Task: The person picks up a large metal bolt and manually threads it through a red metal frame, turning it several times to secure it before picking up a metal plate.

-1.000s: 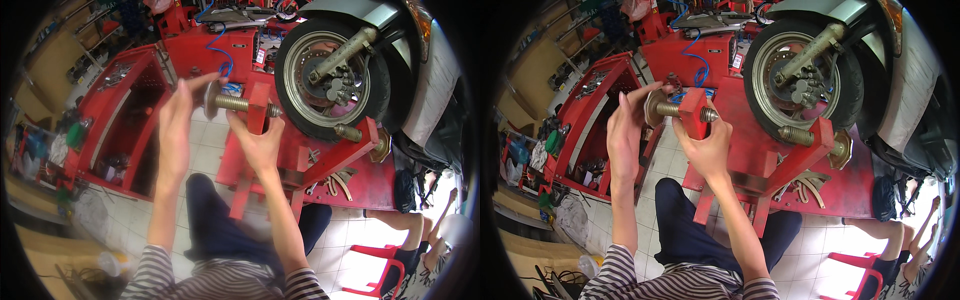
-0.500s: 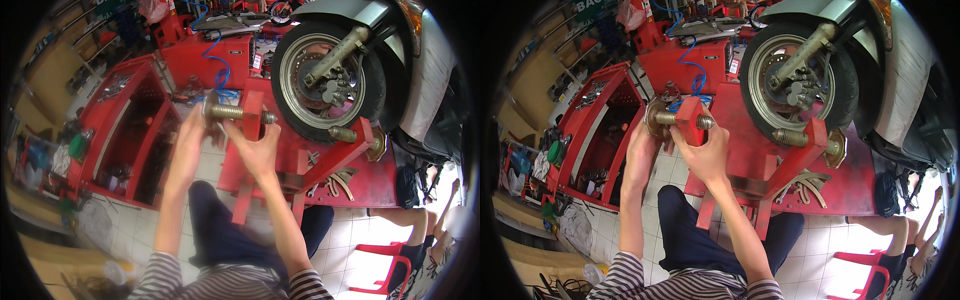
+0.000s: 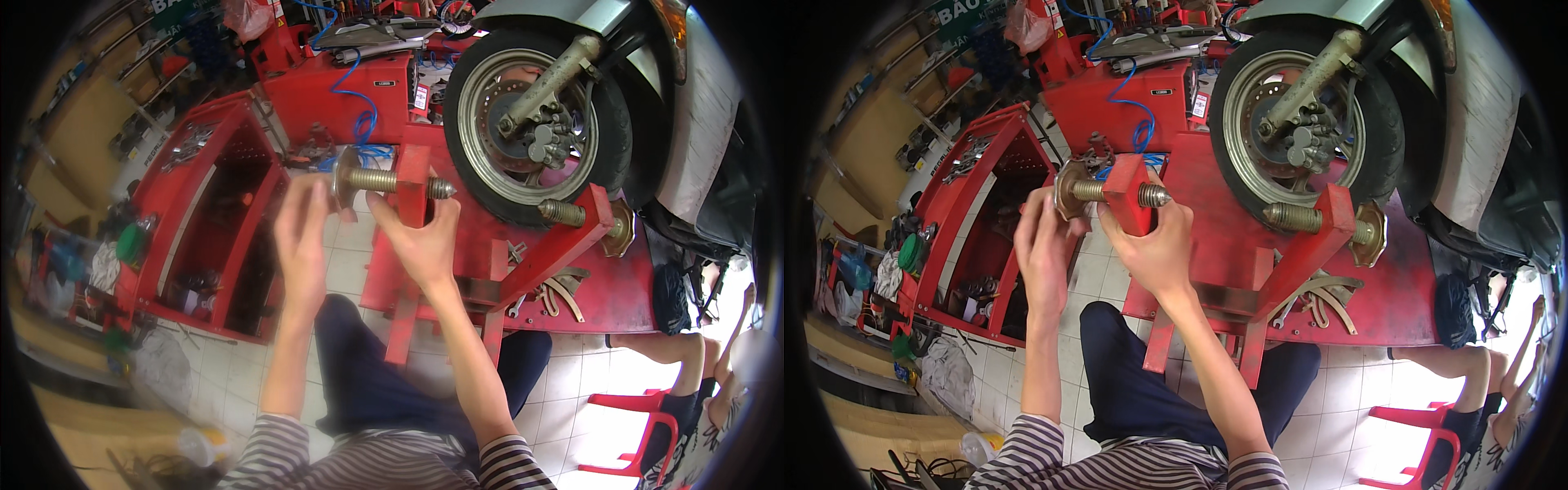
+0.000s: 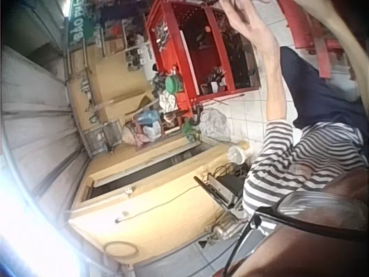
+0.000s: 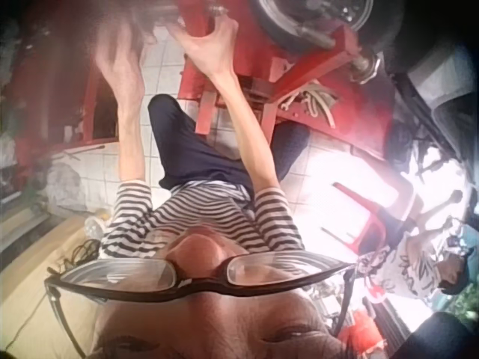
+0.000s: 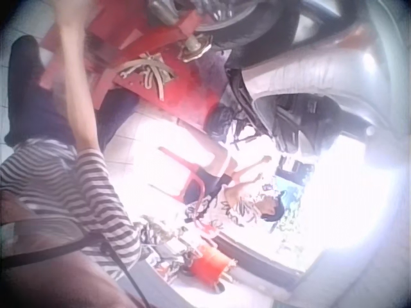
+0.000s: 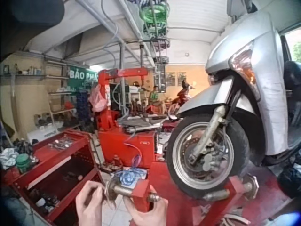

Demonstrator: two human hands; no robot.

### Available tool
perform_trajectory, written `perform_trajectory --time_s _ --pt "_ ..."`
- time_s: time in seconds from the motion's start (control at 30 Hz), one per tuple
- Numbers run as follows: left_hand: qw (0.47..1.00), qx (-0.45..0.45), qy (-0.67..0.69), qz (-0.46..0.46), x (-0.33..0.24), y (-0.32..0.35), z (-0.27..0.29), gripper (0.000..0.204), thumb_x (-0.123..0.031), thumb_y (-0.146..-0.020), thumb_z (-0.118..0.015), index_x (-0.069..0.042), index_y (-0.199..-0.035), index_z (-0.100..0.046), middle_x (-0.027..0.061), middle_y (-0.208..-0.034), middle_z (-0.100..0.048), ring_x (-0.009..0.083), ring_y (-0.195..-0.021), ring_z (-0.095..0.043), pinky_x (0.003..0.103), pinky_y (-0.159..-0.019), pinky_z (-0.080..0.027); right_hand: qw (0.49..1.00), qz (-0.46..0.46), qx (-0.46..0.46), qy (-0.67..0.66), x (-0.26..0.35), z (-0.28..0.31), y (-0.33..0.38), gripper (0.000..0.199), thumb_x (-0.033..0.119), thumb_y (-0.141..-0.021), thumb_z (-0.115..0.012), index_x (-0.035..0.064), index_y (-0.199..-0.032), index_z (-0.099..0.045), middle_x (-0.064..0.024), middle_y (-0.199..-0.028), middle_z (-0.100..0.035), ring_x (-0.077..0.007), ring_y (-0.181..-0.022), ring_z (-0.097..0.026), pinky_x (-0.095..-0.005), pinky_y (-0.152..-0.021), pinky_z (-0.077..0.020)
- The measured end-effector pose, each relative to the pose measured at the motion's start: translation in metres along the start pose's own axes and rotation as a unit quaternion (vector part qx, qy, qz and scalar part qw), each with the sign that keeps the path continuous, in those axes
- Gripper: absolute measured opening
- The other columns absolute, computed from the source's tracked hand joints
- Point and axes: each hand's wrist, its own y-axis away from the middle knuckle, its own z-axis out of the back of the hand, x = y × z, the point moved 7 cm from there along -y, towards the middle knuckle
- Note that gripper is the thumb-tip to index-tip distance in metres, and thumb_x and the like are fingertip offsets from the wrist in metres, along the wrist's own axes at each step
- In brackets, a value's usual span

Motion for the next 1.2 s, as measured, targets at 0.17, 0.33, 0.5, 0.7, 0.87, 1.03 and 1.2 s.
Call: perform_trajectory --time_s 0.17,0.33,0.5,0.7,0.87,1.03,1.2 --pt "0.997 0.075 -0.034 0.000 -0.022 -0.026 -0.015 0.032 -0.029 -0.108 -0.033 -0.003 -0.115 -0.052 0.0097 -0.105 -0.064 0.0109 -0.092 -0.058 0.028 -0.083 -0.047 1.000 0.009 0.001 0.000 0.002 0.002 -0.002 0.027 0.014 -0.081 -0.074 0.0000 -0.103 -0.065 -0.0095 -0.075 -0.069 -0.0176 -0.069 -0.069 -0.0318 -0.067 -0.0525" --pt "0.987 0.034 0.011 -0.154 -0.058 -0.019 -0.023 0.012 -0.007 -0.099 -0.056 -0.004 -0.108 -0.049 0.0157 -0.109 -0.069 0.0090 -0.077 -0.056 0.025 -0.072 -0.047 1.000 -0.018 -0.014 0.006 0.001 0.002 0.001 0.022 0.012 -0.080 -0.074 0.0004 -0.098 -0.065 0.0005 -0.071 -0.064 -0.0065 -0.065 -0.055 -0.0264 -0.063 -0.0462" --pt "0.986 -0.013 0.084 -0.145 -0.037 0.008 0.001 0.017 -0.002 -0.097 -0.054 -0.004 -0.113 -0.047 0.0150 -0.106 -0.066 0.0096 -0.079 -0.054 0.030 -0.091 -0.045 1.000 -0.009 0.005 0.028 0.004 0.001 0.000 0.029 0.017 -0.080 -0.075 0.0008 -0.101 -0.065 -0.0097 -0.074 -0.070 -0.0216 -0.068 -0.071 -0.0322 -0.066 -0.0523" --pt "0.966 -0.030 0.255 0.015 -0.007 0.005 0.005 0.014 -0.013 -0.101 -0.050 -0.004 -0.112 -0.049 0.0094 -0.102 -0.062 0.0124 -0.085 -0.055 0.030 -0.088 -0.045 1.000 -0.001 0.000 0.021 0.003 0.001 -0.001 0.027 0.016 -0.080 -0.075 0.0006 -0.100 -0.065 -0.0098 -0.075 -0.070 -0.0213 -0.069 -0.071 -0.0323 -0.066 -0.0524" --pt "0.986 0.115 0.101 0.071 -0.019 -0.002 -0.018 0.036 -0.029 -0.107 -0.038 -0.001 -0.123 -0.055 0.0088 -0.104 -0.063 0.0142 -0.089 -0.058 0.030 -0.080 -0.047 0.999 -0.020 0.003 -0.028 0.001 0.000 0.000 0.026 0.015 -0.081 -0.074 0.0017 -0.101 -0.065 -0.0091 -0.075 -0.069 -0.0200 -0.068 -0.069 -0.0322 -0.065 -0.0521" --pt "0.991 0.112 0.012 -0.074 -0.057 -0.021 -0.028 0.024 -0.016 -0.099 -0.051 0.002 -0.114 -0.059 0.0161 -0.107 -0.067 0.0184 -0.088 -0.064 0.032 -0.083 -0.048 1.000 -0.009 -0.002 0.014 0.003 0.003 0.000 0.026 0.015 -0.079 -0.074 0.0027 -0.101 -0.065 -0.0088 -0.074 -0.068 -0.0198 -0.065 -0.068 -0.0320 -0.065 -0.0518" --pt "0.938 0.155 0.285 -0.125 -0.058 -0.008 0.000 0.017 -0.002 -0.087 -0.056 0.003 -0.104 -0.056 0.0187 -0.098 -0.066 0.0246 -0.084 -0.064 0.035 -0.087 -0.048 0.999 -0.011 0.006 0.048 0.005 0.002 0.001 0.031 0.016 -0.077 -0.075 0.0025 -0.103 -0.065 -0.0092 -0.074 -0.069 -0.0212 -0.066 -0.068 -0.0328 -0.065 -0.0518"
